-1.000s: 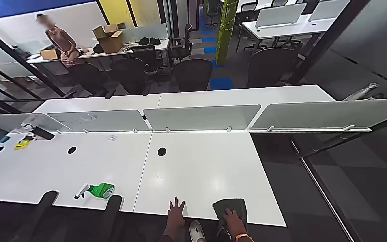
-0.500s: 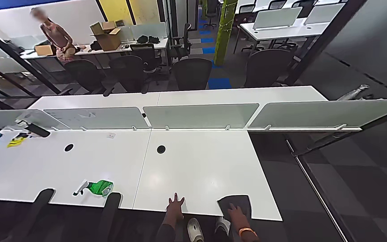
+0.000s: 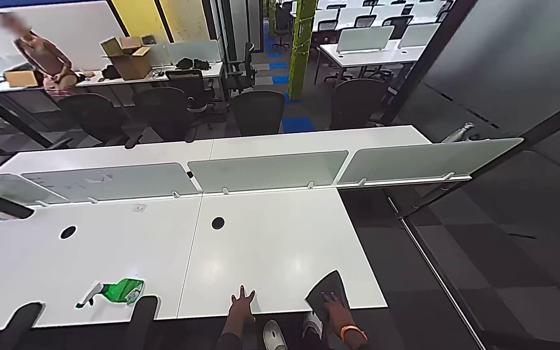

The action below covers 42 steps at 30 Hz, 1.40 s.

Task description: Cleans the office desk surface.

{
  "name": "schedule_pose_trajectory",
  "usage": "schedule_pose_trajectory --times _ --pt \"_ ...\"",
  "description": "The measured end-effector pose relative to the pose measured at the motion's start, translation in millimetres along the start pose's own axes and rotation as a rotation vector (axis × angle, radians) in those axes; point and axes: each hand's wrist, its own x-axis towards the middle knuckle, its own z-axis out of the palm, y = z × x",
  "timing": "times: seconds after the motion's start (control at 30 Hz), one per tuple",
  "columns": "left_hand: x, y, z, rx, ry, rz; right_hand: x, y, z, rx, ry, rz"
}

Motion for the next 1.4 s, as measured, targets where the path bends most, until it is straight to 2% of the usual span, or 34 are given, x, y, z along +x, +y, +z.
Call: schedule_pose_trajectory --times 0.17,0.33,0.57,0.77,1.0,1.2,1.4 --pt "-4.4 2.6 -5.9 -0.008 -0.017 -0.003 13.9 -12.8 -17.8 0.066 0.006 0.070" --pt "-5.4 3.8 -9.3 -0.022 -0.019 0.015 23.7 -30.7 -14.2 0.063 -0.039 0.027" --pt "-3.7 23.7 -2.1 -0.107 0.030 -0.109 34.3 -38.1 -18.6 -0.007 -0.071 -0.018" --pt "-8.1 30.5 -5.3 -0.118 0.038 -0.135 51.3 -41.5 -20.4 -0.022 -0.053 -0.010" --pt "14.9 50.6 -2.6 -0.059 0.238 -0.162 66.7 -48.4 -44.2 -0.043 -0.021 -0.005" --pt "53.3 77.7 -37.7 -0.089 0.350 -0.105 89.4 -45.6 -67.1 -0.019 -0.012 -0.016" --pt "100.3 116.3 -91.4 -0.122 0.382 -0.144 122.2 -42.0 -105.6 -0.031 -0.024 -0.033"
